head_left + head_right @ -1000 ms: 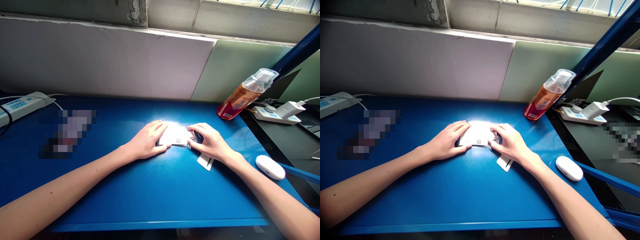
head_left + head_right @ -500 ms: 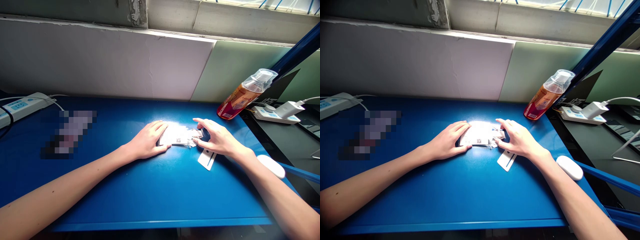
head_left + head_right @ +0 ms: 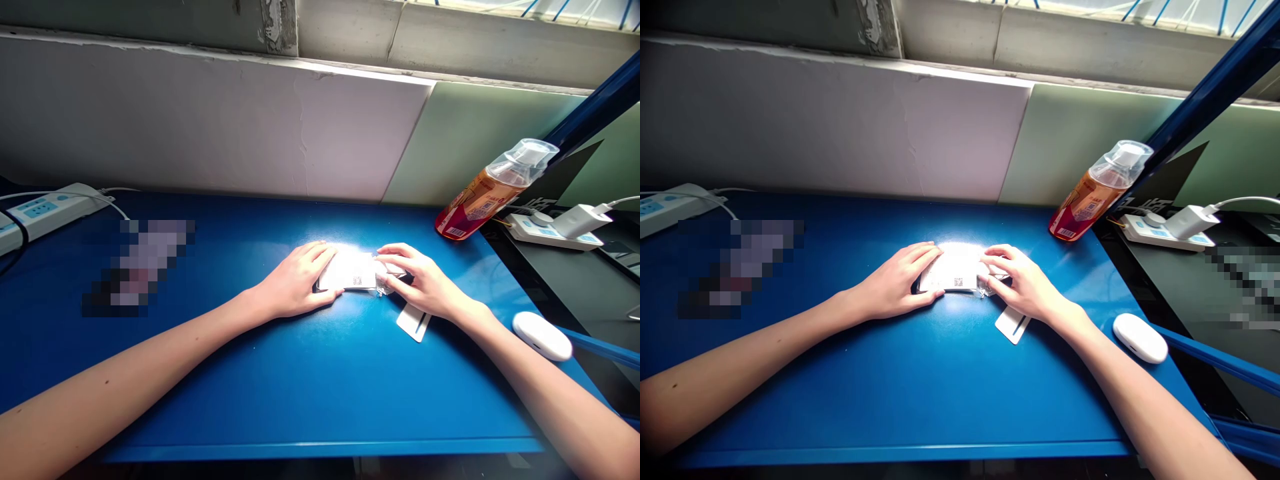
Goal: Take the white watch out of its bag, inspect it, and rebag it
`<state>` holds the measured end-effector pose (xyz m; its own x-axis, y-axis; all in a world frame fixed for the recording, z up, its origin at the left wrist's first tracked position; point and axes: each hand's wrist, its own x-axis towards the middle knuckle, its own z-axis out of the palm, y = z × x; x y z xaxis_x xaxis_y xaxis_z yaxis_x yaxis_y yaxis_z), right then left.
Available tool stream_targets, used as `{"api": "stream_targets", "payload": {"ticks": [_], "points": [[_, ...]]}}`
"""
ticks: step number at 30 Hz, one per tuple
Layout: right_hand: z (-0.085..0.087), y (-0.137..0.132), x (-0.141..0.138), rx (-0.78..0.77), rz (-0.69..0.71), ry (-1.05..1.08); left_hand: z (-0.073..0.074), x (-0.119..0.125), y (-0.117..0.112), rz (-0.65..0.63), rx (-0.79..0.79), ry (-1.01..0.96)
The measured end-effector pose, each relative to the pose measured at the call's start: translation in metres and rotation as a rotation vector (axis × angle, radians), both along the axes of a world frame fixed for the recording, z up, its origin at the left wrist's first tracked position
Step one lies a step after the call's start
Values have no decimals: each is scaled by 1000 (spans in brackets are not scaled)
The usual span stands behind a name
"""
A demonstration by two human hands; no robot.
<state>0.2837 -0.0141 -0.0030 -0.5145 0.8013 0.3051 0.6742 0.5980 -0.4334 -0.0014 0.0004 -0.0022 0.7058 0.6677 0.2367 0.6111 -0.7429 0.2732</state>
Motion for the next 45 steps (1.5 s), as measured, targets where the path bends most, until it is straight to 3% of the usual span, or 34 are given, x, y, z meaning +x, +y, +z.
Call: {"api": "stream_targets", "payload": {"ticks": [7,16,22,30,36,45], "points": [[4,2,2,-62,-6,34,1,0,-1,3,-3,-1],[-2,-2,-4,33,-58,-36,-1,1,0,-4,6,-6],[-3,0,-2,104,-26,-82,0,0,0,1,10,1],[8,14,23,174,79,-119,0,0,1,-1,16,-5],[11,17,31,286,-70,98,-1,0,1,-6,8,-13],[-1,9,16,201,-143,254,0,0,1,-24,13,-30]]}}
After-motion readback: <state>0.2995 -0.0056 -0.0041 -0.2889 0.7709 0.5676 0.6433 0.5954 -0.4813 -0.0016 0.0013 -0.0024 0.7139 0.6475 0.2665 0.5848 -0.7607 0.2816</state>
